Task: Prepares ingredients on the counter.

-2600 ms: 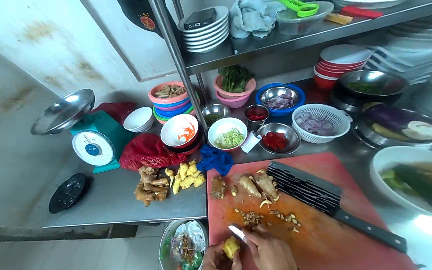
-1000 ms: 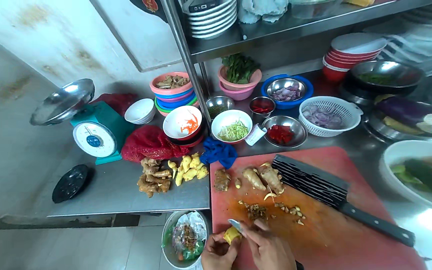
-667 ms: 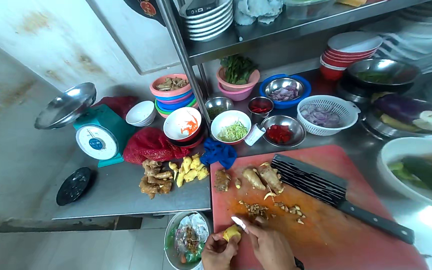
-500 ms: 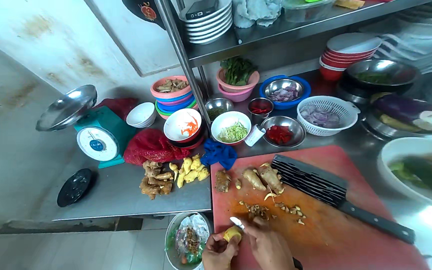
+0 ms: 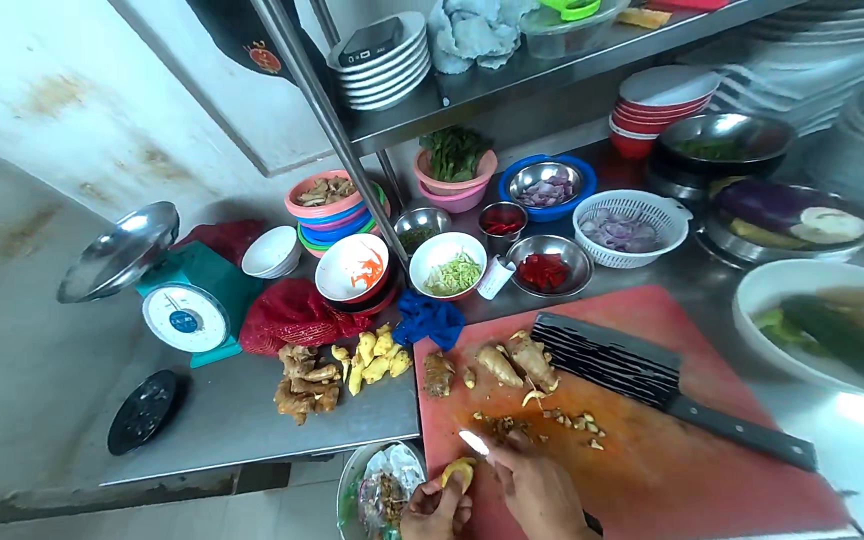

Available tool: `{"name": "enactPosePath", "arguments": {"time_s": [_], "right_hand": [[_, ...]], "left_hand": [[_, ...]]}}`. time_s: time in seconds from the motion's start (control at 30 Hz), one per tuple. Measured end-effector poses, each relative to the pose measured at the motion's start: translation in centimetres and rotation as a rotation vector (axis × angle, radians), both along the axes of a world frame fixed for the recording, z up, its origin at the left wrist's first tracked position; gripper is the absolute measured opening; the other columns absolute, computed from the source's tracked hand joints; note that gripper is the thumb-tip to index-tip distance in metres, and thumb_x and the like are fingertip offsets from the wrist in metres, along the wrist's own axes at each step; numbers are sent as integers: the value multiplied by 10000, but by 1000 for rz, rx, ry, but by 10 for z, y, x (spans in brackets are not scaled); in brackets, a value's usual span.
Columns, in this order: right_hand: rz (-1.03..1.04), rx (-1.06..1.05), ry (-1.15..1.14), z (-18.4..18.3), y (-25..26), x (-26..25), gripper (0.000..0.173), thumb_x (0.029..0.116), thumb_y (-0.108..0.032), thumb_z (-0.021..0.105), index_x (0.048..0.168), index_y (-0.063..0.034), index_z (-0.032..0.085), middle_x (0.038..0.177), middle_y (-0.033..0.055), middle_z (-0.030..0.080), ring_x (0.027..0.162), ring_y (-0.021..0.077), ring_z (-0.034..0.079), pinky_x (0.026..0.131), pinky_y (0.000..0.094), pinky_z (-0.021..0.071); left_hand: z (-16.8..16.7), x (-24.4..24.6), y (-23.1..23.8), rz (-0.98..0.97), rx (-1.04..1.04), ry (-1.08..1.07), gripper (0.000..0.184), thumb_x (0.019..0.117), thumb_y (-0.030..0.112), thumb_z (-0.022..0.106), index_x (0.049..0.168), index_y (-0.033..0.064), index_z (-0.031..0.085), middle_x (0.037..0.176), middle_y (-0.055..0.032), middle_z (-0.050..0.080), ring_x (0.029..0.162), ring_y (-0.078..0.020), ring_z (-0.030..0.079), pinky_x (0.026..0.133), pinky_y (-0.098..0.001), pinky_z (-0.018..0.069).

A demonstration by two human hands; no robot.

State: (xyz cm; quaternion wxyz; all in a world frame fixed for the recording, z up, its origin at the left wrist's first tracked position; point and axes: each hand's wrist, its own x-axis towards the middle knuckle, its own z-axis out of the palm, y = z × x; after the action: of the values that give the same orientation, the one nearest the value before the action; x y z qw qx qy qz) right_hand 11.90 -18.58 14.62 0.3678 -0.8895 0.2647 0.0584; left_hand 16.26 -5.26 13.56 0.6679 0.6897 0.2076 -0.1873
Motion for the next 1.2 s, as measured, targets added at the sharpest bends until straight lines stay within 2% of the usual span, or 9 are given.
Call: {"name": "enactPosePath", "arguments": {"time_s": [0.13, 0.3, 0.47, 0.6, 0.77, 0.9, 1.0, 1.1, 1.2], "right_hand": [[-86, 156, -136, 3, 7, -5, 294, 1026, -178, 589, 1263, -170, 762, 1148, 173, 732, 993, 349, 723, 859, 525, 586], [-103, 298, -13, 0, 6, 1, 326, 1050, -243, 566, 1334, -201, 720, 1204, 166, 713, 1102, 322, 687, 970, 482, 540], [-82, 324, 55, 2, 9, 7, 343, 1063, -272, 544, 1368, -238, 696, 1233, 155, 710, 1148, 318, 672, 1000, 481, 521], [-68, 347, 74, 6, 10, 13, 351, 1074, -274, 525, 1386, -238, 681, 1259, 139, 715, 1183, 310, 669, 1025, 480, 509], [-62, 371, 79, 4, 7, 19, 358, 1083, -293, 503, 1399, -257, 668, 1274, 125, 695, 1187, 281, 656, 1033, 455, 505], [-121, 245, -50, 2, 9, 6, 295, 1034, -225, 569, 1254, -231, 766, 1181, 150, 722, 1064, 317, 702, 916, 492, 564], [-137, 121, -181, -3, 20, -1, 252, 983, -226, 628, 1155, -253, 811, 1067, 164, 738, 924, 332, 725, 781, 513, 590], [-59, 11, -163, -4, 23, 0, 254, 983, -234, 624, 1153, -262, 810, 1093, 188, 732, 881, 352, 737, 733, 515, 605], [23, 82, 99, 10, 10, 10, 325, 1048, -258, 521, 1283, -280, 745, 1256, 177, 680, 1043, 357, 705, 871, 525, 571]], "left_hand": [[6, 1, 3, -163, 103, -17, 281, 1008, 150, 645, 1077, -116, 587, 813, -142, 700, 684, -180, 714, 690, -345, 627], [2, -6, 3, -291, 316, -198, 385, 955, 201, 695, 1115, -136, 599, 919, -212, 690, 810, -257, 698, 788, -457, 596], [-5, -5, 13, -379, 292, -449, 427, 933, 115, 714, 1265, -114, 573, 1040, -216, 687, 855, -189, 715, 793, -358, 613], [-11, 2, 29, -535, 358, -504, 517, 871, 102, 787, 1315, -94, 611, 1335, -310, 561, 1044, -279, 702, 881, -374, 617], [-10, 6, 31, -531, 373, -483, 400, 902, 75, 746, 1259, -83, 660, 1147, -236, 695, 943, -227, 728, 876, -373, 609], [-2, -1, 25, -400, 229, -251, 290, 912, 49, 724, 1135, -120, 649, 913, -164, 733, 773, -180, 737, 775, -354, 634], [-7, -3, 22, -362, 217, -251, 266, 910, 47, 727, 1106, -116, 654, 880, -141, 732, 745, -159, 735, 753, -339, 637], [-10, -7, 21, -350, 240, -297, 263, 897, 62, 745, 1090, -101, 670, 878, -130, 736, 764, -138, 729, 772, -323, 626], [-12, -11, 18, -308, 237, -324, 255, 893, 61, 749, 1074, -103, 675, 863, -136, 734, 751, -138, 723, 762, -320, 623]]}}
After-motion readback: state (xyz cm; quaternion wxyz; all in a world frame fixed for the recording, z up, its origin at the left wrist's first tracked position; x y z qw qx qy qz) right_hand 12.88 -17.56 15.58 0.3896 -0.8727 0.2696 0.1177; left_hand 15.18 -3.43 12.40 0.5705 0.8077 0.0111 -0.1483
